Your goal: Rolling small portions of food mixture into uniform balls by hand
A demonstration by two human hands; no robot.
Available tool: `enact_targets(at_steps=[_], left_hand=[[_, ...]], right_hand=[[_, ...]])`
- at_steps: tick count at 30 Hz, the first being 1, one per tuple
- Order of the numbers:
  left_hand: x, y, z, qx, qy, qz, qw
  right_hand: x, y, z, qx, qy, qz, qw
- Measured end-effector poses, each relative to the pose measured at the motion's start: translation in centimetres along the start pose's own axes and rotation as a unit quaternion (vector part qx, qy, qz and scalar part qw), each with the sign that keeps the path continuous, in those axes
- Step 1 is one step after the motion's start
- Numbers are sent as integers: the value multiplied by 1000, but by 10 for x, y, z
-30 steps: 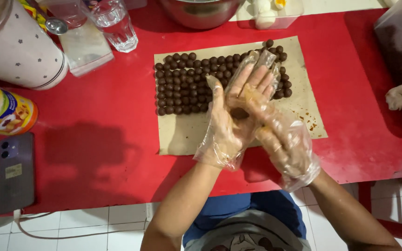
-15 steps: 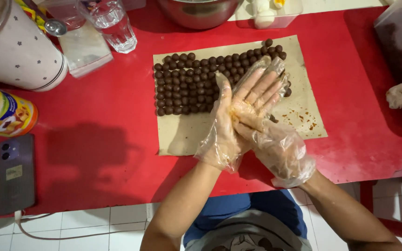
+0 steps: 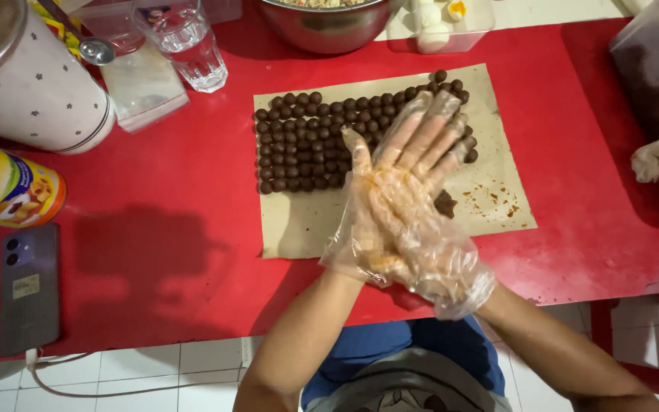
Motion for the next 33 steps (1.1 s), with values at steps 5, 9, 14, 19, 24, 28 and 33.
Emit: enact_targets(at_steps=[5, 9, 14, 19, 24, 28, 33], left_hand=[[3, 3, 3, 56, -123, 26, 991], [-3, 10, 8, 29, -112, 19, 993], [6, -3, 4, 24, -58, 24, 998], [-13, 5, 22, -40, -147, 50, 987], [-2, 6, 5, 8, -118, 82, 990], [7, 4, 22, -30, -201, -186, 961], [-13, 0, 3, 11, -26, 23, 999]], right_hand=[[7, 6, -4, 63, 27, 18, 997], [6, 7, -12, 30, -118, -36, 992], [19, -9, -12, 54, 11, -26, 998], [9, 6, -18, 16, -11, -42, 999], [-18, 8, 16, -86, -160, -30, 983], [26, 5, -23, 33, -84, 19, 996], [8, 5, -11, 37, -74, -26, 996]])
Point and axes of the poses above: each hand's wrist, its own y-axis away from the middle knuckle, its own x-axis out of the back of the hand, z = x × y, the point moved 6 cm from there along -y, towards the middle knuckle, and after that the axes turned 14 degrees about -z, right-handed, at the moved point
